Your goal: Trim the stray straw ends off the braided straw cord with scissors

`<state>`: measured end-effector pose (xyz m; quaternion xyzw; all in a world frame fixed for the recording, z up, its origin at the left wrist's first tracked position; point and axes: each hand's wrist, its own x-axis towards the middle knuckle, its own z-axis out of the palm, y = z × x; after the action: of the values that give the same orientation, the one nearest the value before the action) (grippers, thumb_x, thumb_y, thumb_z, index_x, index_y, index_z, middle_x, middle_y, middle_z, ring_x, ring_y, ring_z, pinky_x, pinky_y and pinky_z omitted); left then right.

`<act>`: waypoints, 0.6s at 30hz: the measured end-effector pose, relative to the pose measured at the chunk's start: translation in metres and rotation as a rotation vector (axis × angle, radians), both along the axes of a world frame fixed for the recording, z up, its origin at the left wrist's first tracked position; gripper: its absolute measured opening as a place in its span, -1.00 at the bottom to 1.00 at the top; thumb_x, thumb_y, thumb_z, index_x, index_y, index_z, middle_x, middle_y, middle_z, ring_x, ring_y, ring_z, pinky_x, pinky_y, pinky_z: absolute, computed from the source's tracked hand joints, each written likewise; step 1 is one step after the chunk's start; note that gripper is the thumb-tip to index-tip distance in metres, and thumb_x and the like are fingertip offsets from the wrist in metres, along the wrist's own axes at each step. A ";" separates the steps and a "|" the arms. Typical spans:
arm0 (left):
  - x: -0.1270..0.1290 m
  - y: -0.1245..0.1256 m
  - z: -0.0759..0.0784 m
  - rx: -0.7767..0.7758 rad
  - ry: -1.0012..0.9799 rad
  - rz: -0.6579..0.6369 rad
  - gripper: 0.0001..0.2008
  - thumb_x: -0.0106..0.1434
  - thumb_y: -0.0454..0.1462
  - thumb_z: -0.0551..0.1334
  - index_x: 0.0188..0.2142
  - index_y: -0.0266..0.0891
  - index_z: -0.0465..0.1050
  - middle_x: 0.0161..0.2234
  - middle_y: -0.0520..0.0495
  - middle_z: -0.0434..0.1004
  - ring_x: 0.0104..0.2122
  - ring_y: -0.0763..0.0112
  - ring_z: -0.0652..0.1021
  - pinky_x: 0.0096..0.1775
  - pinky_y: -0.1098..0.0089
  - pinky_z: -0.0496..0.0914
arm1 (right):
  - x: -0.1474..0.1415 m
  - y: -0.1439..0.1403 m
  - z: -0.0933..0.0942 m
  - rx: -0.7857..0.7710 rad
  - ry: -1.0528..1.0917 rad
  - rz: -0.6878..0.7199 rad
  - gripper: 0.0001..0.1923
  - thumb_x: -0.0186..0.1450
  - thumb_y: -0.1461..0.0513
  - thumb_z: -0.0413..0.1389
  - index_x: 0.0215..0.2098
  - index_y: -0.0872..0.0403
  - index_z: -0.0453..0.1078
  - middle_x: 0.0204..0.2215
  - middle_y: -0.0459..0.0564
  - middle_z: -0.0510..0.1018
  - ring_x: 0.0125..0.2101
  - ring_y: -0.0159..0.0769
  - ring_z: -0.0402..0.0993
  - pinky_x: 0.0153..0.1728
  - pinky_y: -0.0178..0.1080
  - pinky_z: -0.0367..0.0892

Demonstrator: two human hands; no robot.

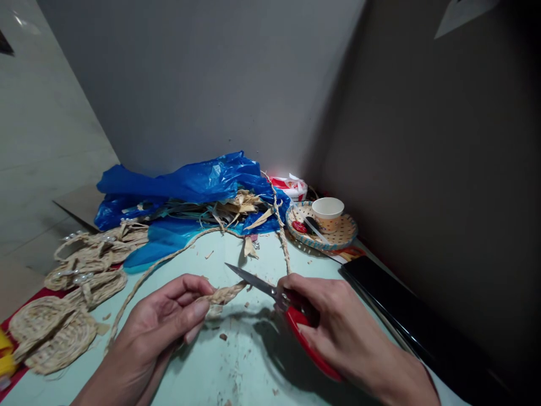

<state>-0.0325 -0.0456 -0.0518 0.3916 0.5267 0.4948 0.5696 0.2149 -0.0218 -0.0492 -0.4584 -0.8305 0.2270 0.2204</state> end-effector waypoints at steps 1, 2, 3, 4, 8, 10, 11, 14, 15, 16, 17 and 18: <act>0.000 0.000 0.000 -0.028 -0.028 -0.009 -0.76 0.07 -0.15 0.49 -0.30 -0.12 0.56 -0.45 0.01 0.56 -0.46 0.36 0.54 -0.46 0.47 0.41 | -0.001 0.001 0.001 -0.049 0.002 -0.022 -0.86 0.15 0.37 0.05 -0.33 0.05 0.35 -0.53 -0.16 0.37 -0.54 -0.38 0.13 -0.47 -0.31 0.09; -0.001 0.000 0.000 -0.047 -0.053 -0.029 -0.76 0.07 -0.16 0.50 -0.30 -0.12 0.55 -0.44 0.02 0.56 -0.45 0.38 0.53 -0.46 0.49 0.40 | -0.002 0.001 0.002 -0.082 0.000 -0.037 -0.85 0.15 0.37 0.05 -0.33 0.05 0.36 -0.54 -0.18 0.35 -0.55 -0.38 0.12 -0.47 -0.31 0.08; -0.001 0.001 0.001 -0.058 -0.073 -0.049 -0.77 0.08 -0.16 0.49 -0.31 -0.12 0.55 -0.44 0.03 0.56 -0.45 0.41 0.52 -0.46 0.51 0.38 | -0.003 0.001 0.003 -0.100 -0.003 -0.044 -0.86 0.15 0.37 0.05 -0.34 0.05 0.37 -0.55 -0.18 0.33 -0.55 -0.38 0.10 -0.48 -0.31 0.07; -0.001 0.001 0.001 -0.059 -0.084 -0.060 -0.79 0.10 -0.16 0.49 -0.32 -0.12 0.55 -0.45 0.04 0.55 -0.46 0.42 0.51 -0.46 0.52 0.37 | -0.003 0.001 0.003 -0.106 -0.003 -0.045 -0.87 0.15 0.36 0.06 -0.35 0.05 0.37 -0.56 -0.19 0.31 -0.55 -0.38 0.10 -0.48 -0.31 0.06; 0.000 -0.001 0.003 -0.032 -0.089 -0.078 -0.85 0.09 -0.17 0.47 -0.37 -0.10 0.58 -0.44 0.05 0.57 -0.44 0.40 0.53 -0.41 0.50 0.40 | -0.006 -0.001 0.003 -0.099 0.026 -0.034 -0.87 0.14 0.38 0.06 -0.38 0.04 0.36 -0.56 -0.19 0.31 -0.55 -0.39 0.10 -0.49 -0.33 0.06; 0.000 -0.002 0.004 -0.048 -0.030 -0.067 -0.80 0.09 -0.10 0.47 -0.31 -0.06 0.63 -0.41 0.03 0.61 -0.40 0.35 0.55 -0.39 0.49 0.42 | -0.007 -0.001 0.001 -0.095 0.043 -0.016 -0.85 0.13 0.39 0.07 -0.38 0.04 0.37 -0.56 -0.20 0.32 -0.55 -0.41 0.11 -0.50 -0.34 0.06; 0.000 -0.003 0.004 -0.065 0.018 -0.069 -0.75 0.08 -0.06 0.47 -0.27 -0.05 0.65 -0.40 0.01 0.64 -0.38 0.32 0.56 -0.38 0.48 0.42 | -0.008 -0.002 0.000 -0.092 0.052 -0.005 -0.84 0.12 0.40 0.07 -0.38 0.04 0.37 -0.56 -0.20 0.34 -0.55 -0.41 0.12 -0.49 -0.35 0.07; -0.001 -0.003 0.004 -0.085 0.168 -0.143 -0.69 0.08 0.04 0.44 -0.25 -0.03 0.70 -0.42 -0.01 0.64 -0.32 0.23 0.59 -0.39 0.45 0.41 | -0.009 -0.002 -0.002 -0.085 0.076 0.018 -0.79 0.11 0.40 0.08 -0.32 0.03 0.41 -0.52 -0.19 0.42 -0.54 -0.41 0.20 -0.47 -0.36 0.12; -0.001 -0.002 0.004 -0.073 0.197 -0.171 -0.70 0.09 0.05 0.43 -0.28 -0.03 0.72 -0.43 -0.01 0.64 -0.30 0.21 0.60 -0.38 0.45 0.41 | -0.009 -0.002 -0.003 -0.083 0.082 0.018 -0.78 0.10 0.40 0.09 -0.31 0.03 0.43 -0.51 -0.18 0.44 -0.53 -0.41 0.22 -0.46 -0.36 0.13; -0.002 -0.002 0.003 -0.056 0.210 -0.192 -0.72 0.10 0.05 0.43 -0.30 -0.02 0.73 -0.43 0.00 0.63 -0.28 0.21 0.60 -0.35 0.45 0.42 | -0.009 -0.003 -0.003 -0.081 0.087 0.016 -0.76 0.10 0.40 0.10 -0.29 0.03 0.44 -0.50 -0.17 0.46 -0.53 -0.41 0.24 -0.46 -0.36 0.13; -0.002 -0.001 0.003 -0.040 0.219 -0.200 -0.74 0.11 0.03 0.42 -0.30 -0.01 0.73 -0.41 0.00 0.63 -0.27 0.21 0.60 -0.31 0.44 0.42 | -0.009 -0.004 -0.002 -0.084 0.092 0.015 -0.77 0.11 0.39 0.12 -0.28 0.03 0.45 -0.49 -0.17 0.47 -0.53 -0.41 0.25 -0.46 -0.36 0.14; -0.002 0.000 0.002 -0.028 0.225 -0.198 -0.75 0.11 0.02 0.43 -0.30 -0.01 0.74 -0.39 0.00 0.64 -0.26 0.21 0.60 -0.28 0.44 0.43 | -0.008 -0.004 -0.002 -0.090 0.097 0.015 -0.80 0.13 0.37 0.14 -0.28 0.03 0.46 -0.50 -0.18 0.46 -0.53 -0.41 0.25 -0.46 -0.36 0.13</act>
<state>-0.0349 -0.0456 -0.0494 0.4866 0.5526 0.3819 0.5585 0.2066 -0.0258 -0.0510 -0.4499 -0.8113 0.2877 0.2380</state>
